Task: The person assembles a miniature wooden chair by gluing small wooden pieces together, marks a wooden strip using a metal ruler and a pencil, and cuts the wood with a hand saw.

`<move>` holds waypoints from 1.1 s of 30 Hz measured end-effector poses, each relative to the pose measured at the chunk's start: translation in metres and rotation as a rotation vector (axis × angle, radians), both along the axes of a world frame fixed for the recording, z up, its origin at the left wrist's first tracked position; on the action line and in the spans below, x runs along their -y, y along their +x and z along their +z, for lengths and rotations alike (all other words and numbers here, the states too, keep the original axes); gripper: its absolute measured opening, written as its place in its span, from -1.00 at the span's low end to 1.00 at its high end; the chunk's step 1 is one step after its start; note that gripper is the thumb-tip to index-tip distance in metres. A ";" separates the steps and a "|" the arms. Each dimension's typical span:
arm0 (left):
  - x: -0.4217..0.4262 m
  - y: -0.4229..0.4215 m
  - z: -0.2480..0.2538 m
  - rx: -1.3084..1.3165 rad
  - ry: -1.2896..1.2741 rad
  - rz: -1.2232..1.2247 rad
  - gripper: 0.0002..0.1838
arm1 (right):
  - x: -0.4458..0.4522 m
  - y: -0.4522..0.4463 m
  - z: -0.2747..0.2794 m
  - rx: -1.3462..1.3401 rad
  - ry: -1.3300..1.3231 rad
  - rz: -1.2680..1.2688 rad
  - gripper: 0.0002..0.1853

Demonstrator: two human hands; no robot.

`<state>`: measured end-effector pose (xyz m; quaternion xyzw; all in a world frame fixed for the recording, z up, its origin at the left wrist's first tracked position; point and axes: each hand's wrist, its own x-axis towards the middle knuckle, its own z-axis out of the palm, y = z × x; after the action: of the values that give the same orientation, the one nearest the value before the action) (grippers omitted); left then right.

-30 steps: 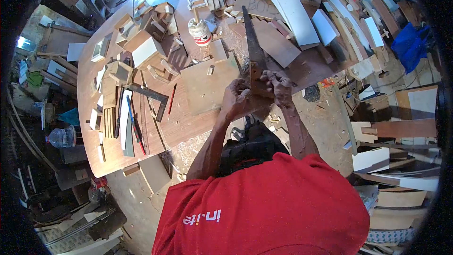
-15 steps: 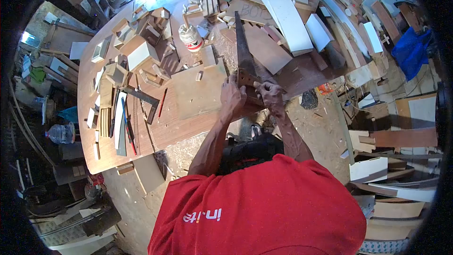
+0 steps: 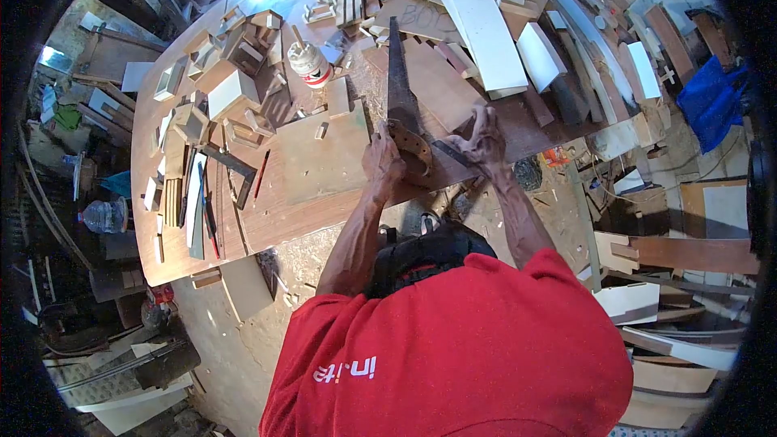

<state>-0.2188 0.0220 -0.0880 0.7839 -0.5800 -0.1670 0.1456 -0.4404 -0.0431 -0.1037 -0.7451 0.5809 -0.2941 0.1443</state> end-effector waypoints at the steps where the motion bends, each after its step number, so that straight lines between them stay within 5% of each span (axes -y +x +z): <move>1: 0.000 -0.001 0.001 0.009 0.015 0.006 -0.22 | 0.010 0.000 -0.002 -0.057 0.016 0.000 -0.30; 11: 0.002 0.002 -0.008 0.035 -0.011 -0.029 -0.28 | 0.058 -0.030 -0.015 -0.120 -0.060 0.091 -0.25; 16: 0.000 -0.003 -0.002 0.034 -0.066 -0.028 -0.31 | 0.035 -0.027 -0.018 -0.016 0.189 -0.016 -0.27; 24: -0.002 -0.003 0.002 -0.014 -0.069 -0.004 -0.31 | 0.010 -0.043 -0.028 -0.054 0.143 -0.180 -0.57; 26: -0.004 -0.003 0.002 -0.009 -0.092 0.009 -0.35 | -0.007 -0.054 -0.019 0.323 0.350 -0.208 -0.76; 30: -0.011 -0.005 0.015 0.080 -0.280 -0.023 -0.37 | -0.035 -0.060 -0.015 0.438 0.140 -0.201 -0.79; 33: -0.008 -0.009 0.016 -0.131 -0.356 -0.151 -0.36 | -0.048 -0.046 0.002 0.614 0.399 -0.117 -0.73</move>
<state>-0.2282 0.0295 -0.0718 0.6876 -0.6467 -0.1232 0.3063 -0.4865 0.0044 -0.1014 -0.5450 0.5981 -0.3925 0.4373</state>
